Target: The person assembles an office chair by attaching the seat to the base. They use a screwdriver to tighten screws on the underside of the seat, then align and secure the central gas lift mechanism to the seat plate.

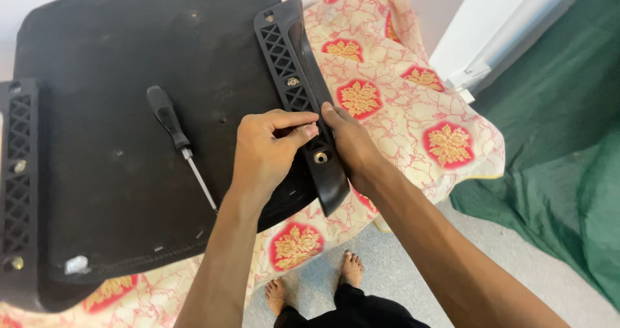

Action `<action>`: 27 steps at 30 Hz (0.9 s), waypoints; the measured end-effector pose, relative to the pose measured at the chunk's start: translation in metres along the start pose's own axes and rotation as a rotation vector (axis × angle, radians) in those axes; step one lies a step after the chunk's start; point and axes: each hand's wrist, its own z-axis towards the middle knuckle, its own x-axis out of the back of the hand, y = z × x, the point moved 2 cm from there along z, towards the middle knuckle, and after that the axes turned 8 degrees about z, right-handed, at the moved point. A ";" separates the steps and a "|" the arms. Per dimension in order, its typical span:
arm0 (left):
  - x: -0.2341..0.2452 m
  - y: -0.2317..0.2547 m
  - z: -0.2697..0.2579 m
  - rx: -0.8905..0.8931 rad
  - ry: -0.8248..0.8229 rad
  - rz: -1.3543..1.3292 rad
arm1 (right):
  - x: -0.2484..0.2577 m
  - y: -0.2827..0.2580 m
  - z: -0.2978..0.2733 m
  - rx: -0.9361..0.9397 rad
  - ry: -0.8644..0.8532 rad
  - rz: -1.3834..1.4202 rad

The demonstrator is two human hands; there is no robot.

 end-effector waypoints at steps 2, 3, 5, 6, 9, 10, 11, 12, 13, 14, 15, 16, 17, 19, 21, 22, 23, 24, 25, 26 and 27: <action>0.000 0.001 -0.007 0.031 0.031 0.118 | 0.000 0.000 0.001 -0.042 -0.088 0.037; 0.000 0.002 -0.013 0.063 0.044 0.131 | 0.002 -0.001 0.001 -0.053 -0.122 0.048; -0.003 0.004 -0.023 0.126 0.071 0.155 | 0.004 -0.003 0.001 -0.048 -0.167 0.054; -0.005 0.007 -0.027 0.100 0.090 0.141 | 0.005 -0.003 0.000 -0.033 -0.179 0.050; -0.010 0.012 -0.040 0.064 0.132 0.135 | 0.006 0.001 -0.003 -0.006 -0.210 0.060; -0.012 0.014 -0.044 0.075 0.137 0.157 | 0.007 0.001 -0.004 0.004 -0.216 0.069; -0.013 0.016 -0.045 0.080 0.137 0.179 | 0.008 0.002 -0.005 0.006 -0.204 0.057; -0.016 0.017 -0.048 0.087 0.146 0.206 | 0.008 0.002 -0.006 0.008 -0.191 0.044; -0.018 0.019 -0.050 0.091 0.152 0.235 | 0.008 0.003 -0.006 0.014 -0.178 0.036; -0.019 0.019 -0.051 0.094 0.158 0.264 | 0.008 0.004 -0.007 0.020 -0.176 0.036; -0.019 0.020 -0.050 0.068 0.154 0.302 | 0.007 0.004 -0.007 0.029 -0.173 0.038; -0.019 0.021 -0.049 0.042 0.150 0.338 | 0.007 0.004 -0.008 0.037 -0.170 0.039; -0.019 0.021 -0.049 0.017 0.149 0.375 | 0.007 0.004 -0.008 0.038 -0.152 0.041; -0.019 0.021 -0.048 -0.074 0.170 0.430 | 0.006 0.006 -0.008 0.035 -0.120 0.040; -0.018 0.020 -0.048 -0.099 0.177 0.466 | 0.004 0.007 -0.008 0.042 -0.133 0.072; -0.018 0.019 -0.047 -0.081 0.170 0.475 | 0.003 0.007 -0.008 0.046 -0.141 0.088; -0.018 0.018 -0.047 -0.063 0.164 0.482 | 0.003 0.007 -0.008 0.053 -0.141 0.091; -0.018 0.017 -0.048 -0.062 0.165 0.463 | 0.003 0.007 -0.008 0.060 -0.141 0.094; -0.018 0.017 -0.048 -0.061 0.167 0.443 | 0.002 0.007 -0.009 0.066 -0.141 0.095; -0.018 0.017 -0.049 -0.061 0.169 0.423 | 0.002 0.008 -0.009 0.059 -0.135 0.097; -0.017 0.016 -0.049 -0.026 0.175 0.395 | 0.003 0.008 -0.010 0.056 -0.127 0.099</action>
